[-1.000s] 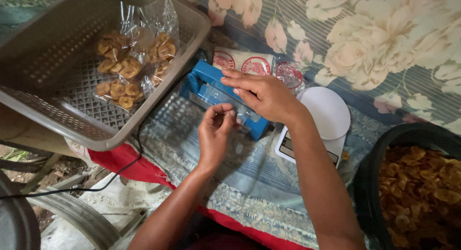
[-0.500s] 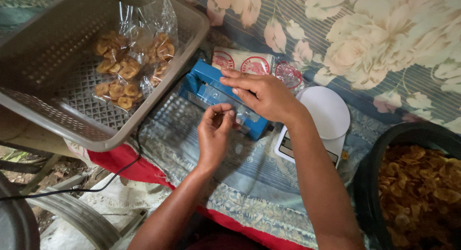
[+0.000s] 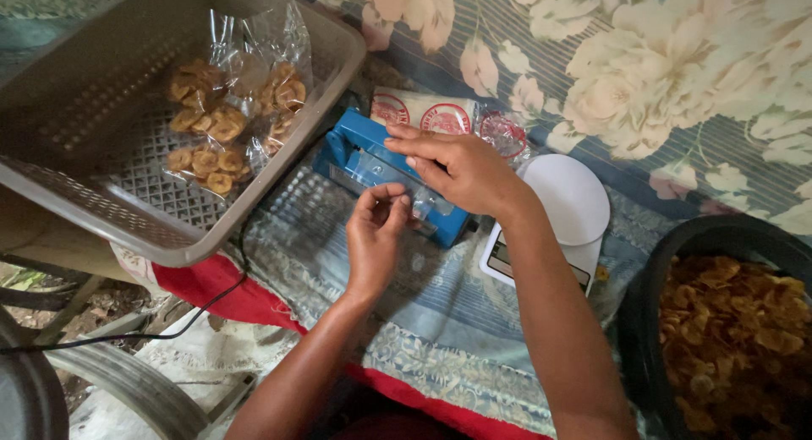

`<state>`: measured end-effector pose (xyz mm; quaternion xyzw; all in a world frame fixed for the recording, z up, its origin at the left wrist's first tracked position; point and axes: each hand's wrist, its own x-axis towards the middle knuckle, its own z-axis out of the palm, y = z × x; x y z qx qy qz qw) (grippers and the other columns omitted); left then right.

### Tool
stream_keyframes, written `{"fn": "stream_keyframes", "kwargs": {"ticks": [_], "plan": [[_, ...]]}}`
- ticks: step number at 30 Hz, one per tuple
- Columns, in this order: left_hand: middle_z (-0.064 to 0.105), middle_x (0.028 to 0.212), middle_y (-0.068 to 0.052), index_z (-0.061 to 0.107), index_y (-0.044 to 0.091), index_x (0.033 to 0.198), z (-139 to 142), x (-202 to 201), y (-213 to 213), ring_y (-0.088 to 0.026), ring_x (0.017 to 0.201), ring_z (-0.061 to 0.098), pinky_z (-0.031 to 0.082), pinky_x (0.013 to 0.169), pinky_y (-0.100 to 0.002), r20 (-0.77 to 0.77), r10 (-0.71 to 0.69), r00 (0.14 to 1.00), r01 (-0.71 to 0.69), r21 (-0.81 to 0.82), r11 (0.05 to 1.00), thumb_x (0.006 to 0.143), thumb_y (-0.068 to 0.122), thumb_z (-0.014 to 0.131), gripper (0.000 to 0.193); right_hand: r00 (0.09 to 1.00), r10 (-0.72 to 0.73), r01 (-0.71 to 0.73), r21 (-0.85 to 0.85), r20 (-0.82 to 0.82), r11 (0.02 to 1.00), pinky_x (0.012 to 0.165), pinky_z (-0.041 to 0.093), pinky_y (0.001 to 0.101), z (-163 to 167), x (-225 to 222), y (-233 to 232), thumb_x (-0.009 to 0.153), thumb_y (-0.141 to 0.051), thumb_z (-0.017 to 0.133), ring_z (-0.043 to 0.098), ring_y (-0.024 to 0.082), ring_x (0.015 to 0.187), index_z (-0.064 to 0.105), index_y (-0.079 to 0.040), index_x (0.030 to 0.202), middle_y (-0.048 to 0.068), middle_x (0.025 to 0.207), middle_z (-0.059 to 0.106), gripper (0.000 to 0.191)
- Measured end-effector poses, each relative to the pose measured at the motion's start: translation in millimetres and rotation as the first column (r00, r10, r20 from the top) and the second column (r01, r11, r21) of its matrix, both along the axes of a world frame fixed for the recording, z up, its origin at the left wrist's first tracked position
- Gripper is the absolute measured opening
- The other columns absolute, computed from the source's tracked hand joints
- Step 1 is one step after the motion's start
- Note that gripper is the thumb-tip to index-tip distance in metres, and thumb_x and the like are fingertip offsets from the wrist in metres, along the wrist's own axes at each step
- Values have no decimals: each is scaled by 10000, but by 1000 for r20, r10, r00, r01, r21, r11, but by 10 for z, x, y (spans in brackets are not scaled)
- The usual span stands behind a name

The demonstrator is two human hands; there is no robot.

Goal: The person weighs dried fruit slices on a digital scale, places them into clear plastic bags, and seals the bags using a handheld heat sealer. The sealed packages are then placed into a plastic basket.

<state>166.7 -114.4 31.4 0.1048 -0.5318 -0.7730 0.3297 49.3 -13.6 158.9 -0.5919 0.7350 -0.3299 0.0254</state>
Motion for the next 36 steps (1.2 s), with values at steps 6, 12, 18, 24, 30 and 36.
{"fn": "stream_keyframes", "kwargs": {"ticks": [6,12,18,24,30,36], "plan": [[677,901,-50,616,-30,1136,-5,-12,-8,-114,798,663,592,728,-286,-3,2,1000,-2,-1,1000,1003,60,635,161,1000,-9,9,2,-1,1000,1033,528,364,-9,-11,2,994,-144,597,650,233,1287,682,-158,1328,18,1462,622,345],[671,901,-49,616,-31,1133,-9,-22,1,-115,793,659,594,721,-289,-10,0,1000,0,16,1000,1004,63,636,161,1000,-7,7,-7,-5,1000,1016,534,362,-3,2,5,995,-180,609,651,233,1286,679,-155,1327,24,1449,630,340],[669,900,-47,614,-29,1137,-2,-17,1,-112,798,657,592,723,-287,-17,-6,1000,6,13,1000,1009,65,630,160,1000,-25,25,13,15,1000,1006,532,363,0,0,0,1008,-201,614,653,235,1276,683,-160,1324,13,1444,634,326],[668,902,-50,612,-32,1138,1,-29,5,-116,795,656,586,721,-286,-15,-8,1000,8,19,1000,1007,63,631,162,1000,-20,20,5,11,1000,1007,537,359,-12,-16,3,1005,-183,603,668,234,1260,679,-158,1326,11,1448,635,331],[666,912,-47,613,-32,1133,3,-26,7,-114,799,656,592,721,-286,-15,-5,1000,5,16,1000,1008,65,629,159,1000,5,-5,-18,5,1000,999,539,367,-11,-17,5,1007,-167,603,655,246,1278,682,-149,1331,19,1457,623,333],[664,918,-49,610,-27,1137,3,-8,17,-111,798,654,592,717,-285,-15,-6,1000,7,23,1000,1007,63,633,159,999,-32,32,6,-1,999,982,548,360,-1,18,10,1002,-185,605,674,227,1242,690,-170,1322,-9,1446,631,331]]}}
